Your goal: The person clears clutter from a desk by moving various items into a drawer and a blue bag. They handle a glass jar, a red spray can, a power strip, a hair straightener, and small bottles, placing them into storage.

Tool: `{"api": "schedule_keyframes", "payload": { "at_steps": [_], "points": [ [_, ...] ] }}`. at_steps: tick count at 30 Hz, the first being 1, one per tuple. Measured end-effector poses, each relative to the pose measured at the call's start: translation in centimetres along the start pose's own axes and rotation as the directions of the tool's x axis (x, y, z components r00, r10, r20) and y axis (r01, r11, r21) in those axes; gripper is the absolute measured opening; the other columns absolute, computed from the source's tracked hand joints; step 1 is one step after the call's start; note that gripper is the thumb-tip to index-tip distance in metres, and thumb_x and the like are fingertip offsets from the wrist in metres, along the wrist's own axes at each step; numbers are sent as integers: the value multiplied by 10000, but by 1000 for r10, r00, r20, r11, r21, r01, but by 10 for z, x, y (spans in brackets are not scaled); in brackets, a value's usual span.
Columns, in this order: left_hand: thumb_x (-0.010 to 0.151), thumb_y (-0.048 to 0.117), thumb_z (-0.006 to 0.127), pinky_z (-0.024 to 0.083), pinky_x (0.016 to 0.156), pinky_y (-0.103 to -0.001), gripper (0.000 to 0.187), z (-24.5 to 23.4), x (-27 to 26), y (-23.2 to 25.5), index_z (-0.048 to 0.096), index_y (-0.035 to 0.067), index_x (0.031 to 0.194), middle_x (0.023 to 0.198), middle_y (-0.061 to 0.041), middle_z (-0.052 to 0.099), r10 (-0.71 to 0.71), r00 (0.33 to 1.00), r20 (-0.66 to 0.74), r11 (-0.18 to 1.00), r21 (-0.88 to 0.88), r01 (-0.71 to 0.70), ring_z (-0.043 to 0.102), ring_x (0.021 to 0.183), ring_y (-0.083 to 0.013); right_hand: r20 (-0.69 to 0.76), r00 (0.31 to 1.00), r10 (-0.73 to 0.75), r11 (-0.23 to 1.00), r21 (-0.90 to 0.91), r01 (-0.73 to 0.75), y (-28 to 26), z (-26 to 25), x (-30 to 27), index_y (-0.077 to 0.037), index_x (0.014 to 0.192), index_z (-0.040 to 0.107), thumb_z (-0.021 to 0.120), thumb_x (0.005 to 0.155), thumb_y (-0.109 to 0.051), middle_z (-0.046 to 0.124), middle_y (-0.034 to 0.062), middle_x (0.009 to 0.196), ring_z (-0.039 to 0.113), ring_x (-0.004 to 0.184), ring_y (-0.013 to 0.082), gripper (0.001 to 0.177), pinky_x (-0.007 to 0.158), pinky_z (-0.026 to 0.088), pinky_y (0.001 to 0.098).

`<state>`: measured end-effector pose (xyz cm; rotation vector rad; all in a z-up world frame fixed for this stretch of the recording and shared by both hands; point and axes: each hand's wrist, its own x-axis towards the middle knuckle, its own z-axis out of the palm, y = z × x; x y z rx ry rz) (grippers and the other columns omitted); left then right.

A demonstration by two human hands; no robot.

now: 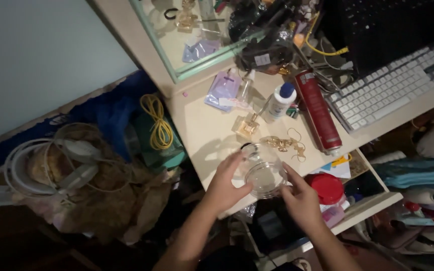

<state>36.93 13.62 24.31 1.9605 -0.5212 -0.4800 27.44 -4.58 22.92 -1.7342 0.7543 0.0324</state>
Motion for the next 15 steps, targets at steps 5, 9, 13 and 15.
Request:
{"api": "schedule_keyframes", "payload": {
  "at_steps": [5, 9, 13, 15],
  "points": [
    [715, 150, 765, 437, 938, -375, 957, 25, -2, -32, 203, 242, 1485, 1479, -20, 269, -123, 968, 220, 899, -388, 203, 384, 1291, -191, 60, 987, -149, 989, 25, 148, 21, -26, -6, -112, 1274, 616, 624, 834, -97, 664, 22, 1237, 574, 1126, 76, 441, 985, 419, 211],
    [658, 91, 782, 493, 906, -309, 960, 66, -2, -57, 285, 210, 1471, 1438, -79, 388, -296, 955, 35, 732, -634, 250, 548, 1110, -189, -129, 991, -31, 956, 285, 67, 55, -85, -18, -77, 1087, 676, 604, 887, -224, 717, 72, 1015, 704, 757, 198, 259, 515, 432, 199],
    [681, 91, 777, 528, 857, -332, 951, 105, -31, -8, 262, 228, 1470, 1459, -86, 339, -289, 922, 258, 690, -612, 387, 581, 1118, -216, -426, 857, 291, 871, 488, -53, 113, -155, -38, -97, 873, 602, 555, 924, -144, 581, 107, 676, 393, 428, 125, 84, 337, 243, 256],
    [706, 131, 739, 554, 894, -388, 935, 125, -46, 14, 231, 240, 1484, 1427, -108, 418, -318, 884, 343, 634, -616, 467, 503, 1156, -237, -363, 758, 542, 839, 190, -510, 140, -183, -47, -63, 932, 724, 559, 876, -274, 704, 133, 805, 542, 622, 189, 273, 447, 317, 284]
  ]
}}
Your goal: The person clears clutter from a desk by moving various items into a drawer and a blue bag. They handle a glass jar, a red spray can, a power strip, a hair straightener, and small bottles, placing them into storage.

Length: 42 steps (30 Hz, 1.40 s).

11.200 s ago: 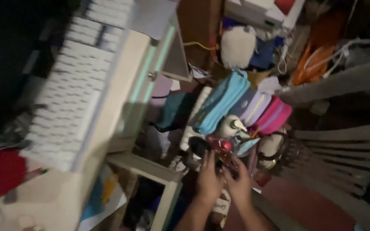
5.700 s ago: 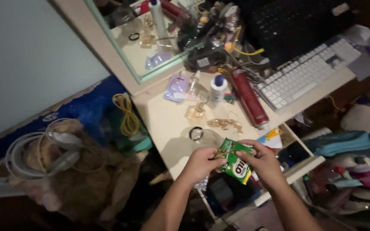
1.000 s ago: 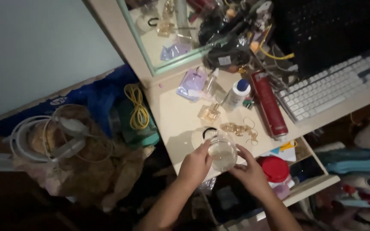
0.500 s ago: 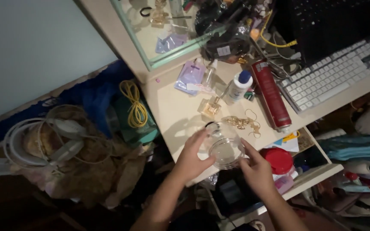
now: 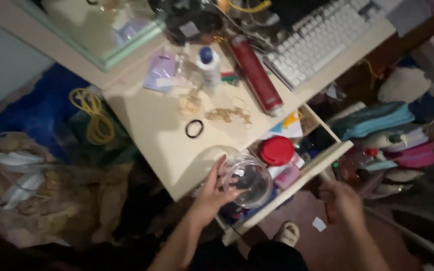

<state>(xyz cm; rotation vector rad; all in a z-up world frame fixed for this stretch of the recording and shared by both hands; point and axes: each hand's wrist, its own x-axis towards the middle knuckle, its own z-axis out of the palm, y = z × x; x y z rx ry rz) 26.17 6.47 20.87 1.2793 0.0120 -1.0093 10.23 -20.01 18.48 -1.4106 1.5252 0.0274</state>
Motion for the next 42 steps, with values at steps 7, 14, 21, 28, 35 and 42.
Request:
{"api": "schedule_keyframes", "payload": {
  "at_steps": [7, 14, 21, 28, 35, 42],
  "points": [
    [738, 93, 666, 573, 798, -356, 834, 66, 0, -116, 285, 237, 1465, 1407, -42, 428, 55, 989, -139, 993, -95, -69, 548, 1139, -223, 474, 775, -417, 884, 13, 467, 170, 65, 140, -112, 1102, 723, 661, 626, -43, 673, 42, 723, 463, 478, 94, 485, 447, 351, 247],
    [634, 58, 792, 467, 989, -375, 1042, 131, -45, -167, 213, 222, 1484, 1481, -83, 364, 182, 901, -395, 976, -41, -215, 444, 1297, -214, 544, 672, -503, 729, -151, 668, 218, 70, 198, -149, 844, 713, 629, 757, -149, 712, 33, 836, 663, 786, 179, 121, 746, 469, 289],
    [646, 26, 770, 487, 1004, -356, 977, 179, -78, -170, 262, 202, 1462, 1510, -95, 270, 205, 735, -647, 977, 92, -191, 440, 1317, -234, 843, 473, -256, 958, 155, 242, 164, -11, 128, -83, 867, 552, 494, 938, -85, 701, 124, 736, 565, 489, 159, 91, 467, 457, 253],
    [565, 284, 882, 476, 1022, -436, 1116, 191, -62, -199, 201, 248, 1449, 1476, -70, 228, 212, 771, -600, 873, 471, 127, 450, 1301, -276, 919, 374, -126, 680, -195, 707, 198, -60, 81, -208, 936, 730, 678, 812, -120, 735, -53, 1035, 685, 948, 87, 161, 897, 473, 211],
    [643, 374, 855, 348, 1023, -570, 998, 162, 12, -320, 330, 34, 1421, 1301, -242, 424, 632, 764, 128, 149, 948, -282, 415, 1250, -433, 898, 294, -328, 629, -25, 777, 272, -89, 69, -230, 1058, 690, 553, 819, -338, 722, -20, 1105, 674, 1012, 158, 296, 904, 460, 284],
    [765, 88, 621, 442, 892, -589, 490, 154, 40, -358, 615, 112, 1255, 1096, -196, 634, 531, 709, 464, -295, 885, -359, 597, 960, -357, 892, 354, -281, 547, -154, 823, 312, -87, 75, -236, 992, 640, 579, 822, -180, 689, -22, 1001, 673, 924, 149, 189, 840, 480, 273]
  ]
}}
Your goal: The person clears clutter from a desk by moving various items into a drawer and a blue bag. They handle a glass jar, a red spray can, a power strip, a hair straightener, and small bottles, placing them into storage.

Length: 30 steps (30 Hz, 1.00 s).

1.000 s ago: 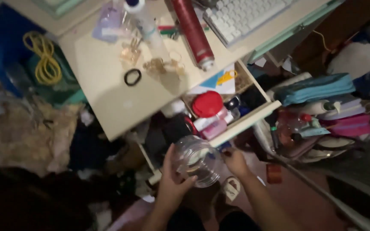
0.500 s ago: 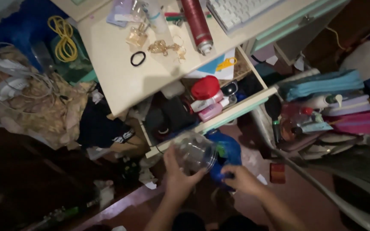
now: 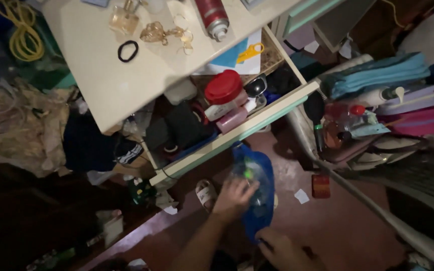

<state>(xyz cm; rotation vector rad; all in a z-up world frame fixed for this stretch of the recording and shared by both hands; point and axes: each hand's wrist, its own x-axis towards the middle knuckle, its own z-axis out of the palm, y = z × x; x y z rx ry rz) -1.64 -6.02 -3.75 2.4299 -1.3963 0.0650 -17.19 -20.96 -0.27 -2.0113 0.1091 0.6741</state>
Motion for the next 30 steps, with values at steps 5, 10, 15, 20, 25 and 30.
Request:
{"api": "schedule_keyframes", "payload": {
  "at_steps": [5, 10, 15, 20, 25, 30],
  "points": [
    [766, 57, 634, 393, 825, -554, 470, 17, -5, -3, 569, 128, 1226, 1042, -160, 589, -6, 1000, -12, 1000, 16, 7, 549, 931, -339, -104, 993, -61, 997, 32, 65, 20, 16, 4, -215, 951, 628, 615, 795, -147, 673, 14, 956, 657, 889, 184, 170, 809, 482, 295],
    [708, 229, 765, 368, 978, -493, 772, 33, -25, -10, 422, 338, 1391, 1193, -14, 648, 209, 976, 55, 958, 190, -216, 622, 1081, -205, -60, 998, -36, 999, 11, 36, 21, 17, 8, -208, 924, 607, 603, 816, -155, 666, 21, 931, 651, 861, 196, 120, 778, 485, 310],
    [941, 162, 530, 410, 1087, -472, 547, 31, -37, 4, 333, 297, 1433, 1313, -12, 471, 415, 909, 42, 874, 260, -410, 459, 1258, -204, -16, 999, 48, 999, -13, -49, 14, 13, 16, -190, 887, 599, 587, 818, -161, 650, 47, 920, 638, 842, 213, 75, 779, 465, 328],
    [879, 156, 613, 337, 1016, -542, 735, 31, -28, -8, 218, 325, 1476, 1358, -82, 351, 137, 933, 333, 985, 54, -164, 370, 1246, -276, 65, 983, 170, 984, 45, -173, 8, 14, 26, -209, 959, 587, 553, 836, -171, 668, 24, 1011, 662, 922, 200, 133, 792, 483, 321],
    [947, 215, 602, 491, 849, -481, 408, 25, -16, -5, 490, 306, 1330, 1251, -79, 380, -36, 941, -337, 943, 299, 144, 513, 1082, -236, -10, 989, 149, 988, 27, -149, 8, 5, 31, -197, 932, 608, 537, 814, -162, 678, 26, 996, 645, 902, 211, 141, 801, 477, 315],
    [864, 150, 591, 440, 822, -499, 330, 21, 0, 11, 666, 330, 1130, 1025, -67, 652, -215, 938, -272, 940, 202, 274, 607, 934, -267, -86, 988, 125, 992, 21, -123, 12, 3, 30, -236, 954, 595, 599, 826, -226, 700, 53, 902, 701, 828, 264, 128, 723, 500, 349]
  ]
}}
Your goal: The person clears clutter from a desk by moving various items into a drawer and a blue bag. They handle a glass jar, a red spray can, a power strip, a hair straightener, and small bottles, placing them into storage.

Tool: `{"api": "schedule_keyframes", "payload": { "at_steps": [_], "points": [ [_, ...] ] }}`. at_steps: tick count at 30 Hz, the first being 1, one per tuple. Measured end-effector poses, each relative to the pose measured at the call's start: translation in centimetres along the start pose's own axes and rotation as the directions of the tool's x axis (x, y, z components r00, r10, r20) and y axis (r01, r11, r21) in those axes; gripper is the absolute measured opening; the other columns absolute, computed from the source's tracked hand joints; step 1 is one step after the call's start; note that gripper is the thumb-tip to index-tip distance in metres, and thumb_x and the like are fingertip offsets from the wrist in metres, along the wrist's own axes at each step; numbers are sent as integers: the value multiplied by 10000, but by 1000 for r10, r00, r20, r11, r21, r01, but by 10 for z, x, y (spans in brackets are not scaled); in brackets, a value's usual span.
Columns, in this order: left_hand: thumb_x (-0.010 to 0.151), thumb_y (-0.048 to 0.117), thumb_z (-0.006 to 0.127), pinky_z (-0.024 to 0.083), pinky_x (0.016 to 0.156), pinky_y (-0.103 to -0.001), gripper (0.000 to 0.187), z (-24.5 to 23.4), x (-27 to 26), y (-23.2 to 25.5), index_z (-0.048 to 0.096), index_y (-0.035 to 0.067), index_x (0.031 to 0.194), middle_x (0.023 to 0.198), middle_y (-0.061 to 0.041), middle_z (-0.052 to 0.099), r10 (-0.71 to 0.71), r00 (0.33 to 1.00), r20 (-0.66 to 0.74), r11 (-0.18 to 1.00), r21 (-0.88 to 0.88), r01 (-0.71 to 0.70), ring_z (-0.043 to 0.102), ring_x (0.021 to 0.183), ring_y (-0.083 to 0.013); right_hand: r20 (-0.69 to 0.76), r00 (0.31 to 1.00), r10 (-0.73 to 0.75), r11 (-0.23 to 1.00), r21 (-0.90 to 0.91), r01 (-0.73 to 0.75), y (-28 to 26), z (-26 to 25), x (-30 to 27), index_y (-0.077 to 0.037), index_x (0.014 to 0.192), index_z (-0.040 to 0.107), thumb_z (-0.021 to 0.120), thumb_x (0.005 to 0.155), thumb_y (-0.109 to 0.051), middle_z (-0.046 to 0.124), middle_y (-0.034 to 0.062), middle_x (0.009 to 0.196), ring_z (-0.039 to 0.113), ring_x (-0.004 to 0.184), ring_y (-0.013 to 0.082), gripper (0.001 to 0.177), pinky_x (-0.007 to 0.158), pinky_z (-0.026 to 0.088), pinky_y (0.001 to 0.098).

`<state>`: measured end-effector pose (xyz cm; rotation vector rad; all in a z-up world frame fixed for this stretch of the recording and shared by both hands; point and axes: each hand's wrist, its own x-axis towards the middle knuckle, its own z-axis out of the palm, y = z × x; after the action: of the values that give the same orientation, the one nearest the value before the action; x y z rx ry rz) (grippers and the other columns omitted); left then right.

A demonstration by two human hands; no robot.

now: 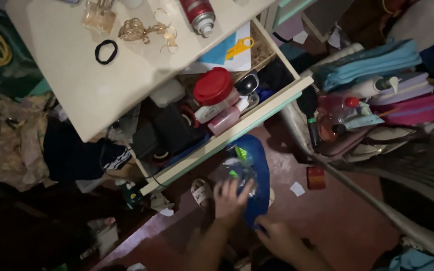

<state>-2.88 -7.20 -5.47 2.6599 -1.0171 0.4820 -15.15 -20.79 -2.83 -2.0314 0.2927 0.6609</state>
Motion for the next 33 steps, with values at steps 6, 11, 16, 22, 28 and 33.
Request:
{"api": "schedule_keyframes", "payload": {
  "at_steps": [6, 11, 16, 22, 28, 33],
  "points": [
    [813, 70, 731, 516, 737, -524, 312, -24, 35, 0, 660, 216, 1080, 916, -84, 611, 109, 985, -133, 991, -69, -119, 606, 806, -252, -49, 994, -102, 994, -36, 101, 13, 9, 1, -196, 943, 602, 592, 833, -196, 683, 33, 926, 673, 820, 223, 110, 716, 493, 335],
    [727, 103, 763, 461, 872, -604, 545, 10, 4, -6, 604, 262, 1224, 1068, -102, 567, 158, 987, 32, 970, -193, -149, 569, 967, -287, -28, 999, -15, 999, 46, 16, 16, 7, 15, -214, 939, 632, 598, 814, -214, 698, 3, 987, 670, 884, 192, 130, 801, 482, 307],
    [699, 153, 678, 422, 799, -576, 734, -16, 25, -16, 454, 294, 1384, 1252, -209, 467, -35, 845, 533, 947, -252, 198, 491, 1055, -392, -10, 1000, 23, 979, 201, -20, -14, -19, 19, -229, 907, 717, 599, 745, -139, 714, -22, 1031, 676, 925, 147, 219, 846, 474, 238],
    [535, 408, 844, 425, 938, -448, 923, -99, 67, -23, 451, 234, 1351, 1259, -178, 456, -411, 784, 465, 795, -238, 558, 473, 1140, -389, -140, 983, 115, 964, 256, -77, -22, -34, 42, -185, 942, 756, 628, 815, -158, 724, -5, 1064, 688, 966, 164, 182, 875, 477, 265],
    [529, 285, 855, 389, 1030, -380, 888, -150, 62, -37, 464, 100, 1306, 1217, -163, 429, -544, 821, 174, 663, -512, 547, 489, 1153, -317, -397, 892, -214, 959, 86, 269, -51, -69, 114, -143, 971, 746, 668, 833, -200, 724, 38, 991, 666, 947, 195, 169, 896, 468, 287],
    [631, 56, 735, 387, 1052, -365, 930, -144, 52, -53, 277, 128, 1438, 1448, -124, 423, -759, 503, 413, -175, -874, 454, 444, 1315, -233, -523, 774, -357, 926, -89, 367, -62, -81, 184, -121, 834, 733, 739, 769, -189, 742, 37, 881, 689, 838, 188, 94, 784, 496, 289]
  ]
}}
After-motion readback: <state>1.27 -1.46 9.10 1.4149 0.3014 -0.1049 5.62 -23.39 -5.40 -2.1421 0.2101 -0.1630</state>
